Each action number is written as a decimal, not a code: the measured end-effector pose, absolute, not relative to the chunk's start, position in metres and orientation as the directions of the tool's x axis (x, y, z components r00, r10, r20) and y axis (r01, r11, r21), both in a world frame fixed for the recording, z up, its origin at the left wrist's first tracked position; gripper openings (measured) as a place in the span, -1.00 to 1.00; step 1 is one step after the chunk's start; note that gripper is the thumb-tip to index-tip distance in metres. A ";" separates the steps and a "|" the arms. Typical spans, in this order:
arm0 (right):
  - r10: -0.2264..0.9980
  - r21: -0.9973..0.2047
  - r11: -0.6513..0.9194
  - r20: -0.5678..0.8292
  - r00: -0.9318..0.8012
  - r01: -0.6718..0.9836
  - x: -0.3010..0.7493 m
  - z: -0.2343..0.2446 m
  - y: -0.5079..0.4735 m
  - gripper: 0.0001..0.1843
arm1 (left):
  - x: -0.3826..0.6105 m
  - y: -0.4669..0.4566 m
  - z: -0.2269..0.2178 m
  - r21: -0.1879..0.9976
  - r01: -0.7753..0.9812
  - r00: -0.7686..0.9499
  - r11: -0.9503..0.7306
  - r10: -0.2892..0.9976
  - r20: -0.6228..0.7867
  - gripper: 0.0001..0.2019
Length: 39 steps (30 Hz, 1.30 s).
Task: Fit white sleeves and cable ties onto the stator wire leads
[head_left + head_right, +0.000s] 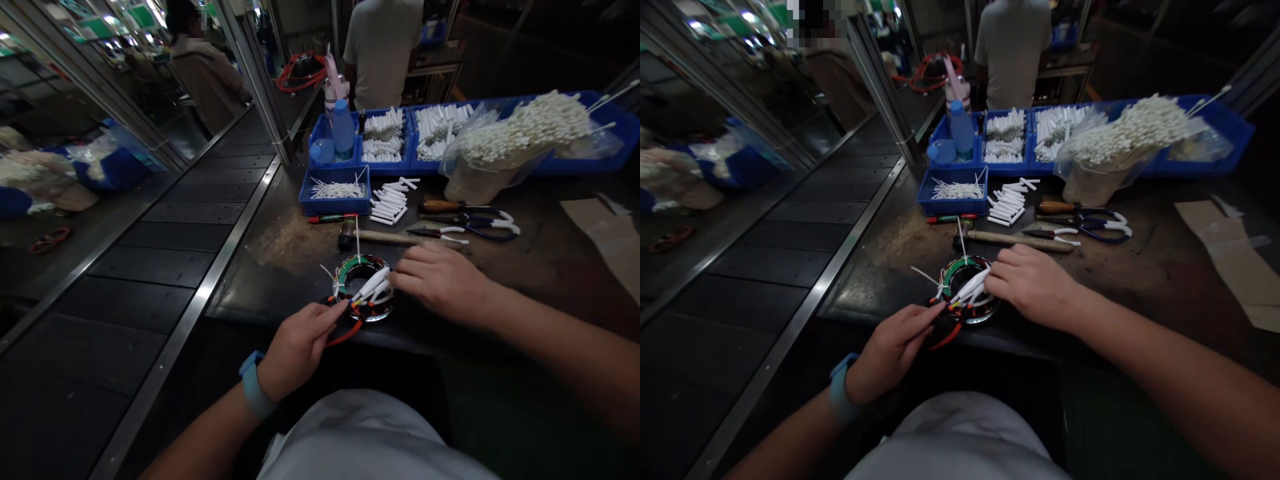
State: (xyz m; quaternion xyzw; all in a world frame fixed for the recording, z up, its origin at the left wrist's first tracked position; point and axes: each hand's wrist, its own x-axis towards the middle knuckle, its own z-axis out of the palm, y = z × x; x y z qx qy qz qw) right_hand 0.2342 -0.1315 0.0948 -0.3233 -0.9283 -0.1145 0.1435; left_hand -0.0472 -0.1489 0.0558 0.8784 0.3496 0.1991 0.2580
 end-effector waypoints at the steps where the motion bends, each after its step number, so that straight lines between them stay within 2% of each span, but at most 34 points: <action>1: 0.558 0.116 0.777 0.327 -0.762 0.619 0.238 0.095 -0.127 -0.62 | -0.047 -0.150 0.055 0.530 0.529 0.698 -0.662 0.695 0.173 -0.49; 4: 0.569 0.081 0.764 0.384 -0.727 0.640 0.244 0.089 -0.125 -0.65 | -0.042 -0.161 0.041 0.368 0.566 0.726 -0.738 0.657 0.201 -0.48; 6: 0.582 0.041 0.737 0.469 -0.665 0.675 0.243 0.082 -0.132 -0.66 | -0.036 -0.172 0.028 0.313 0.583 0.708 -0.750 0.658 0.257 -0.47; 8: 0.589 0.000 0.721 0.527 -0.613 0.693 0.240 0.074 -0.139 -0.69 | -0.029 -0.182 0.016 0.338 0.602 0.660 -0.723 0.689 0.298 -0.46; 12: 0.595 -0.048 0.726 0.545 -0.591 0.686 0.238 0.064 -0.141 -0.72 | -0.016 -0.193 0.000 0.517 0.588 0.576 -0.622 0.771 0.272 -0.40; 14: 0.601 -0.066 0.727 0.543 -0.586 0.684 0.239 0.062 -0.139 -0.72 | -0.012 -0.191 -0.005 0.534 0.568 0.554 -0.626 0.771 0.314 -0.36; 16: 0.623 -0.106 0.716 0.544 -0.562 0.690 0.239 0.061 -0.138 -0.72 | -0.013 -0.184 -0.007 0.480 0.568 0.544 -0.668 0.743 0.390 -0.38; 18: 0.647 -0.146 0.699 0.545 -0.533 0.700 0.237 0.061 -0.142 -0.73 | -0.018 -0.172 -0.002 0.397 0.577 0.587 -0.714 0.700 0.406 -0.40; 23: 0.636 -0.061 0.639 0.603 -0.482 0.766 0.225 0.054 -0.169 -0.73 | -0.042 -0.137 0.031 0.184 0.611 0.744 -0.770 0.638 0.202 -0.43; 25: 0.624 -0.030 0.630 0.615 -0.482 0.776 0.224 0.050 -0.178 -0.73 | -0.048 -0.128 0.038 0.104 0.591 0.781 -0.800 0.599 0.175 -0.44; 27: 0.616 -0.008 0.634 0.611 -0.498 0.773 0.228 0.050 -0.179 -0.73 | -0.049 -0.128 0.037 0.078 0.568 0.801 -0.819 0.572 0.178 -0.45; 31: 0.604 0.007 0.710 0.509 -0.613 0.704 0.238 0.064 -0.155 -0.74 | -0.035 -0.151 0.022 0.174 0.590 0.751 -0.788 0.615 0.242 -0.50; 33: 0.607 -0.055 0.760 0.412 -0.679 0.647 0.243 0.074 -0.137 -0.72 | -0.023 -0.167 0.014 0.259 0.621 0.681 -0.740 0.673 0.289 -0.50; 37: 0.650 -0.368 0.751 0.261 -0.714 0.549 0.251 0.083 -0.107 -0.72 | -0.002 -0.188 0.000 0.430 0.650 0.510 -0.626 0.779 0.364 -0.52; 39: 0.690 -0.508 0.684 0.220 -0.689 0.523 0.252 0.082 -0.104 -0.78 | -0.001 -0.186 -0.004 0.437 0.639 0.490 -0.633 0.773 0.402 -0.52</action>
